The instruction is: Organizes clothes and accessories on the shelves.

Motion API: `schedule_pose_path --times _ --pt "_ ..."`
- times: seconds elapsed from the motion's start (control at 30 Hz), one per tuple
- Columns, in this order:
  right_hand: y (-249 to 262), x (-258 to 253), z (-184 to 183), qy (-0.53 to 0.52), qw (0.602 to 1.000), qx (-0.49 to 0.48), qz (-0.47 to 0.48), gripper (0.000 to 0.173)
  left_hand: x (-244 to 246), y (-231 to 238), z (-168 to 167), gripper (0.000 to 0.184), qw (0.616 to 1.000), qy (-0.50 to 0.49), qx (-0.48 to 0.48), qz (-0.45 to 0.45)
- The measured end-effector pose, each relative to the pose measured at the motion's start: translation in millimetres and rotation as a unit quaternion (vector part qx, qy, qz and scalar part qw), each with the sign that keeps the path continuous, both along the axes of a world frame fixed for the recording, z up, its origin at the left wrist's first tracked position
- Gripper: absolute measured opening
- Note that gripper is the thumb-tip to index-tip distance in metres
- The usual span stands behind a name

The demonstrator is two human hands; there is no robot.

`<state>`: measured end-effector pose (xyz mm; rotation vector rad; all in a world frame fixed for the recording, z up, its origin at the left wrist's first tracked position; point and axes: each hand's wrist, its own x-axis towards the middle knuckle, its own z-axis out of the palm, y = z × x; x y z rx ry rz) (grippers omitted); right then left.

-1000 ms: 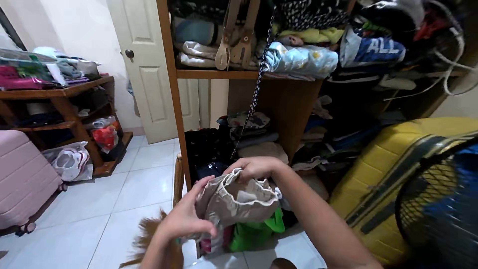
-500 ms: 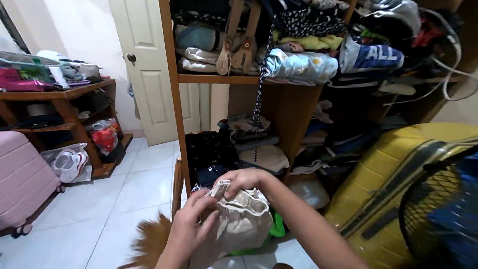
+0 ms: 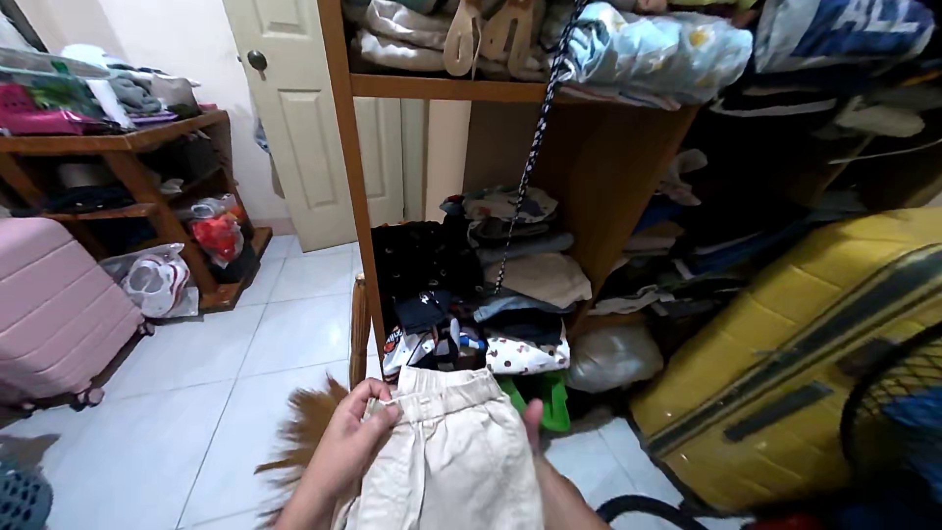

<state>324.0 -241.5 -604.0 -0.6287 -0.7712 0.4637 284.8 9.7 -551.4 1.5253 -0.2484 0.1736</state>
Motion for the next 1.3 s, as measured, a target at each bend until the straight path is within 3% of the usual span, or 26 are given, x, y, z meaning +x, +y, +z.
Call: schedule_pose_path --times 0.03,0.1,0.23,0.3,0.37,0.43,0.5,0.6,0.7,0.77,0.83,0.9,1.0,1.1,1.3 --pt "-4 -11 -7 0.031 0.999 -0.009 0.022 0.065 1 1 -4 0.007 1.0 0.007 0.01 0.007" --pt "-8 -24 0 0.125 0.981 -0.142 -0.043 0.04 1 3 -6 0.007 1.0 0.016 0.018 0.019" --pt "1 -5 21 0.067 0.966 -0.251 -0.009 0.036 -15 20 -9 0.008 0.999 0.009 0.004 0.053" --pt "10 -8 37 0.024 0.946 -0.317 -0.065 0.037 -31 30 -12 0.01 0.994 0.042 -0.013 0.096" --pt "22 -8 55 -0.094 0.869 -0.427 -0.234 0.041 -44 44 -25 0.01 0.984 0.097 -0.034 0.142" --pt "29 8 63 -0.248 0.725 -0.476 -0.432 0.036 -51 63 -60 0.008 0.968 0.169 -0.042 0.179" --pt "29 45 65 -0.389 0.57 -0.455 -0.563 0.032 -55 87 -122 0.013 0.949 0.245 0.02 0.195" --pt "30 92 79 -0.491 0.476 -0.503 -0.528 0.069 -67 111 -215 0.03 0.911 0.345 0.127 0.185" --pt "39 120 92 -0.55 0.409 -0.54 -0.489 0.088 -74 116 -242 0.032 0.899 0.36 0.158 0.192" --pt "39 131 102 -0.574 0.395 -0.548 -0.463 0.088 -73 116 -235 0.037 0.892 0.355 0.2 0.198" --pt "36 140 114 -0.595 0.391 -0.558 -0.427 0.074 -70 116 -219 0.052 0.878 0.344 0.263 0.204" --pt "32 147 131 -0.605 0.399 -0.584 -0.366 0.062 -66 114 -195 0.06 0.878 0.309 0.298 0.21" --pt "29 158 163 -0.605 0.439 -0.588 -0.31 0.05 -55 109 -156 0.054 0.893 0.228 0.335 0.195" --pt "28 169 191 -0.59 0.47 -0.59 -0.289 0.042 -40 103 -116 0.052 0.919 0.175 0.328 0.131" --pt "37 167 212 -0.574 0.455 -0.639 -0.236 0.044 -24 83 -70 0.054 0.953 0.116 0.281 0.007"
